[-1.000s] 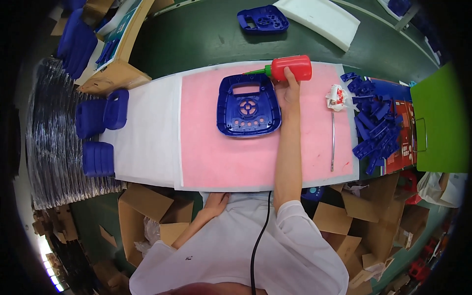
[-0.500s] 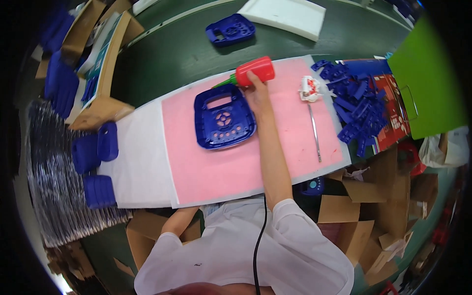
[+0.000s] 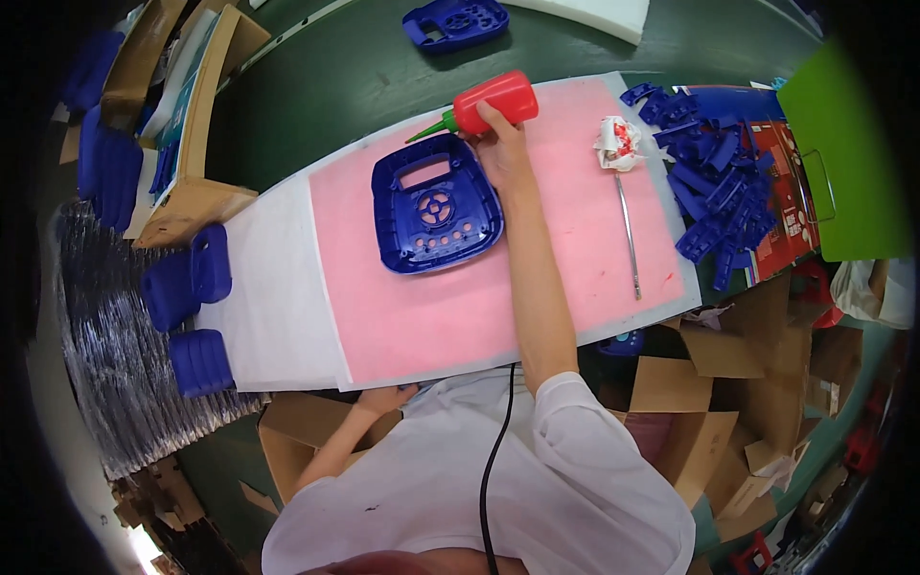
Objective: The person applies glue from a glue bottle to a blue plastic shell, then attaches a handle piece to the shell.
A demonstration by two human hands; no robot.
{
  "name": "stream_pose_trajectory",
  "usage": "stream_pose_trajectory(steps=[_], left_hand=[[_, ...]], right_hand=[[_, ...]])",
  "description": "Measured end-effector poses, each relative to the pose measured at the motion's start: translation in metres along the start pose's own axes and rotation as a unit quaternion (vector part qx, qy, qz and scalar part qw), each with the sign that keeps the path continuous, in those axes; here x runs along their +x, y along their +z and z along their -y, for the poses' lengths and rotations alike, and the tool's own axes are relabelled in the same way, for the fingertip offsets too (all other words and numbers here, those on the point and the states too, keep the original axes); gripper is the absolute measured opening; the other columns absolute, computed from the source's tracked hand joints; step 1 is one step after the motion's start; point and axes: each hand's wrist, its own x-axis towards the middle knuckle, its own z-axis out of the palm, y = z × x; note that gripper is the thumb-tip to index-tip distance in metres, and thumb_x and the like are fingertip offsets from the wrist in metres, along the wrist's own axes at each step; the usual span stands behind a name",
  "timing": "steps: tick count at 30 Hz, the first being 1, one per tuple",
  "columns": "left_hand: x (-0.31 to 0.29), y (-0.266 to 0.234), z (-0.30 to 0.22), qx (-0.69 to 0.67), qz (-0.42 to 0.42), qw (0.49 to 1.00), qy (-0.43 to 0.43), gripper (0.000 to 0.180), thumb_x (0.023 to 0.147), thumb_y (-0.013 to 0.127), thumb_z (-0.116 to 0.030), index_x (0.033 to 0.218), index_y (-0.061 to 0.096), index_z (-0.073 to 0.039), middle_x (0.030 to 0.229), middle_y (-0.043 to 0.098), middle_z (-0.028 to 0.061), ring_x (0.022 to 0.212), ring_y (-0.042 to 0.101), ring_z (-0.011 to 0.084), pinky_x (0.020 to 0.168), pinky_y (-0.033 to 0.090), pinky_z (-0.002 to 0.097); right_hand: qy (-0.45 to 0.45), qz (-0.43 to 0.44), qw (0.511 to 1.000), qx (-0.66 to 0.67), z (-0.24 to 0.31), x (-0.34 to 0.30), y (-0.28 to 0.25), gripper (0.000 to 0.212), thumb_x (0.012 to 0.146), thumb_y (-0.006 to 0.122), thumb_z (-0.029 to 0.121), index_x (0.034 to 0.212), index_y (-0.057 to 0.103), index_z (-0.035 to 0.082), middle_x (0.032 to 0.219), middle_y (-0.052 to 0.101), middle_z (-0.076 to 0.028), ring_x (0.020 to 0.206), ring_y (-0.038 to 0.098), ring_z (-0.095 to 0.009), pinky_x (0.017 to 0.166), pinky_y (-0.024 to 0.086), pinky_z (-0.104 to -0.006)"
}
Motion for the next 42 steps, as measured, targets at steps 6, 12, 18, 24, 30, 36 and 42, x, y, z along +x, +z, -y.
stream_pose_trajectory(steps=[6,12,18,24,30,36,42], left_hand=[[-0.003,0.069,-0.003,-0.196,-0.314,0.893,-0.256,0.051,0.078,0.072,-0.020,0.121,0.055,0.002,0.118,0.057,0.0219,0.112,0.052,0.0361,0.097,0.040,0.0441],[-0.019,0.049,-0.007,-0.172,-0.354,0.864,-0.314,0.044,0.075,0.077,-0.015,0.112,0.058,0.000,0.101,0.062,0.0133,0.093,0.058,0.0255,0.084,0.046,0.0363],[-0.093,0.093,0.059,-0.110,-0.412,0.754,-0.499,0.031,0.077,0.076,-0.019,0.088,0.051,-0.002,0.084,0.058,0.0051,0.078,0.055,0.0183,0.076,0.048,0.0313],[-0.047,0.115,0.009,-0.744,-0.314,0.547,-0.218,0.059,0.083,0.070,-0.027,0.131,0.046,-0.001,0.115,0.061,0.0135,0.101,0.058,0.0273,0.089,0.047,0.0335],[-0.041,0.096,0.021,-0.163,-0.490,0.752,-0.409,0.028,0.074,0.070,-0.001,0.101,0.066,0.004,0.096,0.069,0.0160,0.093,0.063,0.0211,0.083,0.048,0.0331],[-0.060,0.089,0.007,-0.120,-0.298,0.809,-0.492,0.024,0.080,0.072,-0.020,0.084,0.066,0.003,0.074,0.067,0.0181,0.075,0.067,0.0300,0.071,0.050,0.0393],[-0.039,0.005,-0.061,0.000,0.178,0.892,-0.415,0.040,0.091,0.052,-0.028,0.110,0.060,0.006,0.120,0.056,0.0267,0.108,0.056,0.0414,0.089,0.046,0.0422]], right_hand=[[0.017,-0.020,0.999,0.023,-0.001,0.002,0.005,0.035,0.083,0.071,0.016,0.113,0.054,0.010,0.101,0.062,-0.008,0.091,0.061,-0.022,0.071,0.051,-0.0367],[0.023,0.000,0.999,0.038,0.005,0.004,-0.011,0.037,0.084,0.070,0.019,0.116,0.054,0.010,0.102,0.062,-0.008,0.092,0.061,-0.022,0.071,0.051,-0.0363],[0.021,-0.010,1.000,0.009,-0.001,0.006,0.000,0.035,0.084,0.070,0.018,0.114,0.055,0.010,0.103,0.063,-0.008,0.091,0.061,-0.021,0.070,0.051,-0.0362],[0.024,0.002,1.000,0.017,0.004,0.004,-0.007,0.034,0.084,0.069,0.018,0.114,0.055,0.009,0.102,0.063,-0.008,0.090,0.061,-0.021,0.069,0.052,-0.0360],[0.021,-0.003,0.999,0.033,0.000,0.004,-0.012,0.035,0.085,0.069,0.020,0.114,0.054,0.010,0.103,0.063,-0.008,0.089,0.061,-0.021,0.069,0.051,-0.0359],[0.041,-0.018,0.998,0.053,-0.002,0.006,-0.002,0.036,0.083,0.070,0.021,0.115,0.055,0.012,0.103,0.062,-0.008,0.090,0.060,-0.021,0.073,0.049,-0.0361],[0.014,-0.041,0.998,0.039,0.002,0.003,-0.003,0.036,0.084,0.070,0.021,0.115,0.053,0.009,0.104,0.061,-0.008,0.088,0.058,-0.022,0.072,0.047,-0.0348]])
